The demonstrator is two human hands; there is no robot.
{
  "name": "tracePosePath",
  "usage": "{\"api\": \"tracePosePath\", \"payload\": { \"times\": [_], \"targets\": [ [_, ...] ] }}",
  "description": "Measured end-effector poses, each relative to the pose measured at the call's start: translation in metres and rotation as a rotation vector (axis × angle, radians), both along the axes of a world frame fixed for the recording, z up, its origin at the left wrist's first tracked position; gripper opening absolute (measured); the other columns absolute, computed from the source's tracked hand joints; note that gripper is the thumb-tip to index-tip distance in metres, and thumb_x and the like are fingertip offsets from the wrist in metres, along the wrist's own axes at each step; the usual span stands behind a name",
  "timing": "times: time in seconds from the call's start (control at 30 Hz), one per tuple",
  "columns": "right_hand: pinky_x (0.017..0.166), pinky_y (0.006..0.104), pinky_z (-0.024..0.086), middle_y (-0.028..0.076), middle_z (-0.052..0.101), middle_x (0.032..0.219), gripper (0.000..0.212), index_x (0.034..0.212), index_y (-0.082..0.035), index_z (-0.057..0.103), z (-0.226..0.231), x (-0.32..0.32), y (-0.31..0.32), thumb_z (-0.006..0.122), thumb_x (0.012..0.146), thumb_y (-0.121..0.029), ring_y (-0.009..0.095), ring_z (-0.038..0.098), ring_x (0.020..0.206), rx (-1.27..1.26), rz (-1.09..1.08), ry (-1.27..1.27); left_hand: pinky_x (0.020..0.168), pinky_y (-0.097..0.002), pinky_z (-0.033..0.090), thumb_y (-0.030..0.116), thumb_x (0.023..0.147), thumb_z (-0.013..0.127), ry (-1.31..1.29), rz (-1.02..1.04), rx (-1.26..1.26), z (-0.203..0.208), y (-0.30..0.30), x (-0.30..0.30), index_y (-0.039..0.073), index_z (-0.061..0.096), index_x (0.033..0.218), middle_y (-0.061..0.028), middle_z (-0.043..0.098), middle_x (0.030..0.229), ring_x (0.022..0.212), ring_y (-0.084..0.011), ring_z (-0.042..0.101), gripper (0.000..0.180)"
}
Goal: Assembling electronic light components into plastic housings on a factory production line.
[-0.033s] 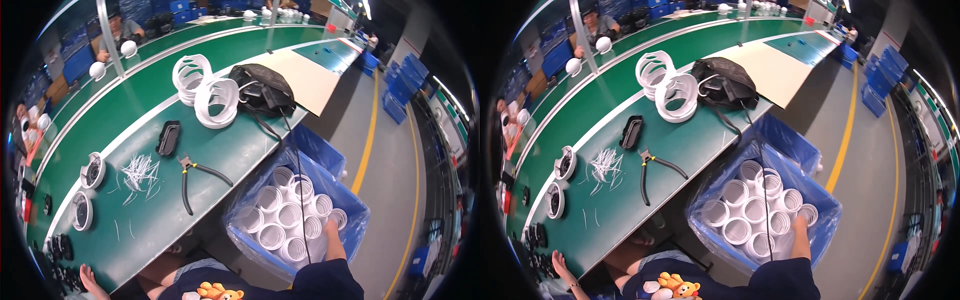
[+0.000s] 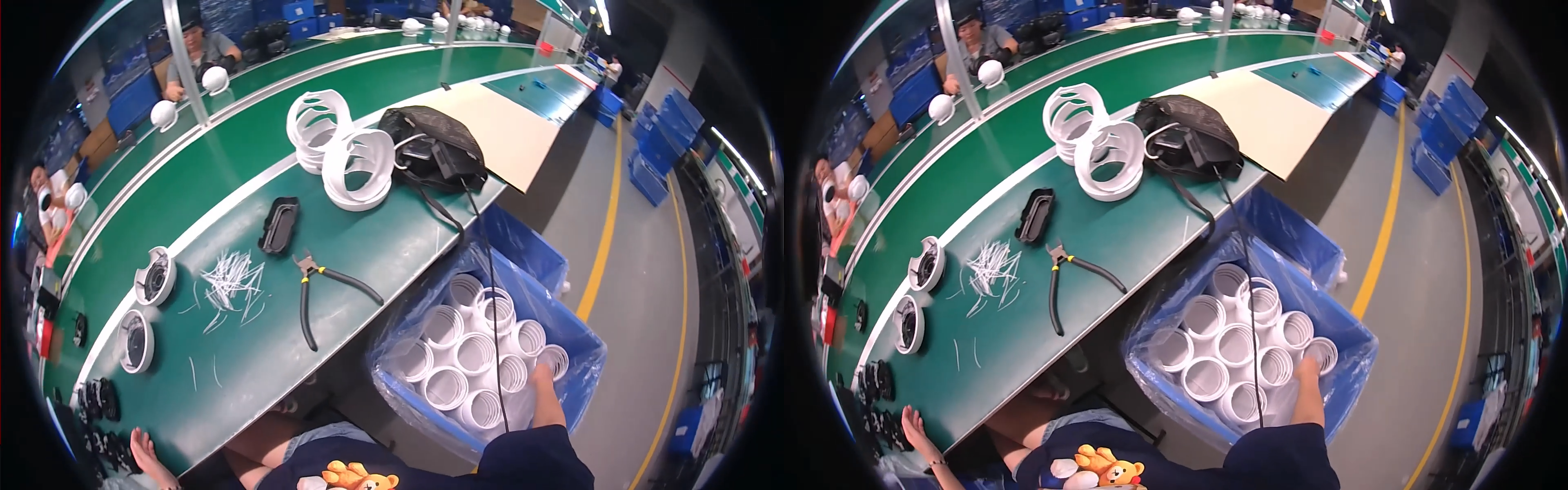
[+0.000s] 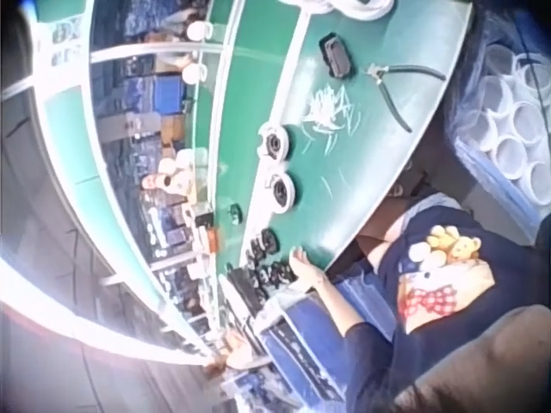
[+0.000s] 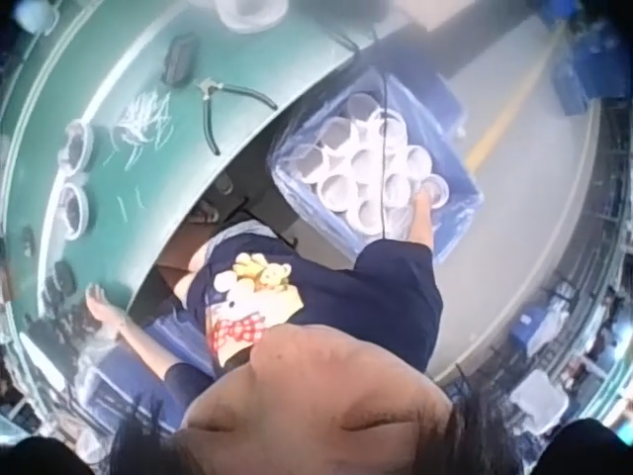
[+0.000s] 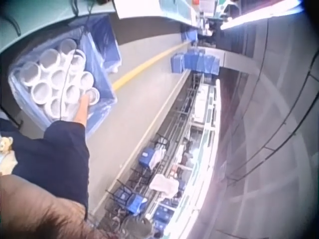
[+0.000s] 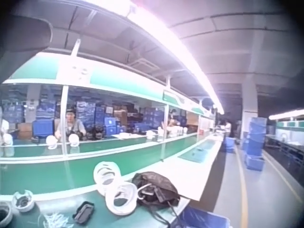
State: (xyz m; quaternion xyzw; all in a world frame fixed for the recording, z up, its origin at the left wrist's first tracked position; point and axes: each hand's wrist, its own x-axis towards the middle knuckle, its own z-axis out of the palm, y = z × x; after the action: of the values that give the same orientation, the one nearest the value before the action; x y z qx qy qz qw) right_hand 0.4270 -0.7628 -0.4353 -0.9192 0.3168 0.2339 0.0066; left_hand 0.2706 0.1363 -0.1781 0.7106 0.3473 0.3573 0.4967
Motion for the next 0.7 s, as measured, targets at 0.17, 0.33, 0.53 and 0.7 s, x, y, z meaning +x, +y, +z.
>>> {"api": "tracePosePath", "payload": {
  "times": [0.17,0.33,0.53,0.7],
  "targets": [
    [0.078,0.0398,0.046,0.015,0.061,0.093,0.027,0.090,-0.006,0.063,-0.059,-0.028,-0.007,0.060,0.069,-0.022,0.030,0.059,0.088,-0.072,-0.063,-0.113,0.082,-0.0247,0.037,0.033,0.091,0.034,-0.013,0.053,0.006,0.002,-0.019,0.003,0.003,0.045,0.118,-0.0060,0.050,0.117,0.102,-0.0157,0.050,0.042],
    [0.081,0.0403,0.044,0.017,0.061,0.092,0.034,0.089,-0.002,0.061,0.008,-0.029,0.008,0.064,0.065,-0.025,0.031,0.058,0.089,-0.094,-0.143,-0.160,0.077,-0.0234,0.038,0.031,0.092,0.033,-0.005,0.020,0.033,0.001,-0.017,0.003,0.005,0.047,0.116,-0.0044,0.050,0.117,0.097,-0.0148,0.050,0.038],
    [0.090,0.0350,0.039,0.019,0.049,0.117,0.100,0.117,0.001,0.043,0.122,0.007,-0.063,0.084,0.035,-0.037,0.030,0.048,0.108,0.085,-0.040,-0.267,0.065,-0.0206,0.034,0.029,0.092,0.034,0.111,0.034,0.122,0.013,-0.021,0.016,0.006,0.047,0.116,-0.0032,0.051,0.116,0.096,-0.0136,0.052,0.037],
    [0.077,0.0370,0.046,0.018,0.059,0.093,0.072,0.103,0.000,0.047,0.320,0.048,0.088,0.080,0.043,-0.021,0.031,0.058,0.088,-0.029,0.093,-0.584,0.062,-0.0193,0.033,0.027,0.092,0.035,0.134,0.037,0.146,0.009,-0.028,0.018,0.006,0.048,0.115,-0.0026,0.053,0.115,0.093,-0.0115,0.052,0.035]
  ]
}}
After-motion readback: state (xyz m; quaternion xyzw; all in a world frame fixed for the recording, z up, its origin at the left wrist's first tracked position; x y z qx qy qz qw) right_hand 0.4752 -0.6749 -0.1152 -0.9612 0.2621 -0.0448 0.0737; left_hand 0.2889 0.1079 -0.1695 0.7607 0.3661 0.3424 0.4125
